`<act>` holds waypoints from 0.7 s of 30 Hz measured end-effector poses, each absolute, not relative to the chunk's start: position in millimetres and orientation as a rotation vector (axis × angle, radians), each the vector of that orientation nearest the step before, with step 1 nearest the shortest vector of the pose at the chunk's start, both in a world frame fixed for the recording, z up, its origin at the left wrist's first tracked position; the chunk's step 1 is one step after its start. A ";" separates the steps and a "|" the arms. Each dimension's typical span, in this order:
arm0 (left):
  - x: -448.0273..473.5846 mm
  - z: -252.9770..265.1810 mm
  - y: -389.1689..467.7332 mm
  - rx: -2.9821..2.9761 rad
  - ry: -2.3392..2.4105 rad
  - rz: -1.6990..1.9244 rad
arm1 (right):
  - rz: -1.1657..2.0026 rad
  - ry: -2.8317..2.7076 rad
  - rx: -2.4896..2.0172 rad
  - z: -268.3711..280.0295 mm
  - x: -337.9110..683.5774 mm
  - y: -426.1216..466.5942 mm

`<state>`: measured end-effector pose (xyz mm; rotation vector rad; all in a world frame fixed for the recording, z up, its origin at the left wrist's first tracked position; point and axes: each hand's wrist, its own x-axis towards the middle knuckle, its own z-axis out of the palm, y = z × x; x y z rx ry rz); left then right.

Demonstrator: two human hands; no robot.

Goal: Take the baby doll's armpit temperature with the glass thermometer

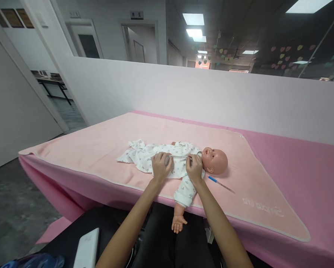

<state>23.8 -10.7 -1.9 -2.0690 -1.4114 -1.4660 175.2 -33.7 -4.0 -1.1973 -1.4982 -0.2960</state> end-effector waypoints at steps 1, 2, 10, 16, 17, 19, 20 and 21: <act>23.6 -2.4 -10.5 -2.069 -1.417 -1.465 | -0.291 -1.499 -1.199 -4.0 175.2 -33.7; 23.4 -2.8 -10.4 -2.074 -1.419 -1.465 | -0.287 -1.500 -1.200 -4.0 175.3 -33.8; 22.3 -3.4 -10.6 -2.103 -1.437 -1.485 | -0.292 -1.507 -1.200 -5.8 176.8 -33.3; 20.0 -4.7 -9.2 -2.100 -1.377 -1.491 | -0.289 -1.494 -1.191 -5.2 175.9 -33.4; 20.0 -4.5 -9.2 -2.100 -1.364 -1.489 | -0.287 -1.490 -1.191 -5.0 175.7 -33.5; 20.3 -4.0 -9.2 -2.104 -1.350 -1.485 | -0.285 -1.488 -1.193 -4.7 175.5 -33.6; 20.5 -3.7 -9.3 -2.103 -1.348 -1.485 | -0.285 -1.489 -1.196 -4.9 175.6 -33.5; 20.8 -3.5 -9.3 -2.100 -1.349 -1.486 | -0.287 -1.491 -1.199 -5.1 175.7 -33.3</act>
